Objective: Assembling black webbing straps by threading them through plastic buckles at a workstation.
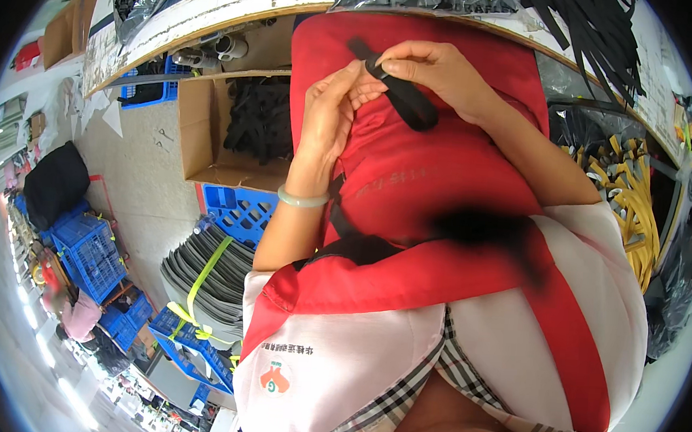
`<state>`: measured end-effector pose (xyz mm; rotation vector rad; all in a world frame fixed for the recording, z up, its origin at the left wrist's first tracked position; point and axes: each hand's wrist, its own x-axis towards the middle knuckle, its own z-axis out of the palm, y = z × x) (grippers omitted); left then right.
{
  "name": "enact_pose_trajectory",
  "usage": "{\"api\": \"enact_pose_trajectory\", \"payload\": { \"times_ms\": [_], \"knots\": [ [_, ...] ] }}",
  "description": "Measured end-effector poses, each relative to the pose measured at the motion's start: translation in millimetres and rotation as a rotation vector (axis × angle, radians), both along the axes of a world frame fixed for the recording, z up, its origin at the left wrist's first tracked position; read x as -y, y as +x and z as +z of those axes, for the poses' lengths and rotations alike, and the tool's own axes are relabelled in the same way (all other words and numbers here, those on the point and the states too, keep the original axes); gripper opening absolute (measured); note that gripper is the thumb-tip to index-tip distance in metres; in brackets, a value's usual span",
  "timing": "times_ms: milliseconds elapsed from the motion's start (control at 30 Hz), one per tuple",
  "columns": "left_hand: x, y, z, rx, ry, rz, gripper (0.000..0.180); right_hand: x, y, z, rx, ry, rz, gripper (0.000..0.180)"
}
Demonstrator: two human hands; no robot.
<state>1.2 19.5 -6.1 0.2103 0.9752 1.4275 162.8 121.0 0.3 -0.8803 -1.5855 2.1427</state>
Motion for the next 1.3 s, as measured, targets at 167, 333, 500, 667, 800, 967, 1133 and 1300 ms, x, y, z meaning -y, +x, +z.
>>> {"api": "enact_pose_trajectory", "payload": {
  "times_ms": [167,333,500,667,800,967,1133,1300],
  "knots": [
    [-2.8,11.2,-5.4,-0.288,0.095,0.111,0.016,12.0,-0.7,26.5,-0.162,0.625,-0.107,0.019],
    [-4.0,19.7,5.7,-0.398,0.11,0.191,0.018,8.9,4.9,32.7,0.052,0.231,-0.061,0.019],
    [0.5,21.8,-0.1,-0.633,0.195,0.133,0.016,9.6,5.3,26.6,0.182,0.203,-0.042,0.024],
    [-1.4,11.5,1.2,-0.743,0.248,0.126,0.015,6.3,-5.9,16.4,-0.002,0.055,-0.163,0.022],
    [6.9,5.1,5.9,-0.712,0.28,0.051,0.015,-11.6,4.5,5.0,0.028,-0.306,0.134,0.025],
    [37.9,-25.8,45.2,-0.868,0.23,-0.141,0.009,-7.0,-4.2,6.7,-0.02,-0.27,0.102,0.021],
    [108.7,-93.3,95.5,-1.185,-0.293,0.021,0.026,-18.5,6.9,-12.2,0.102,-0.1,-0.013,0.018],
    [84.3,-99.4,72.0,-1.246,-0.164,0.124,0.033,-4.5,0.5,-22.3,0.129,-0.136,0.184,0.018]
  ]
}}
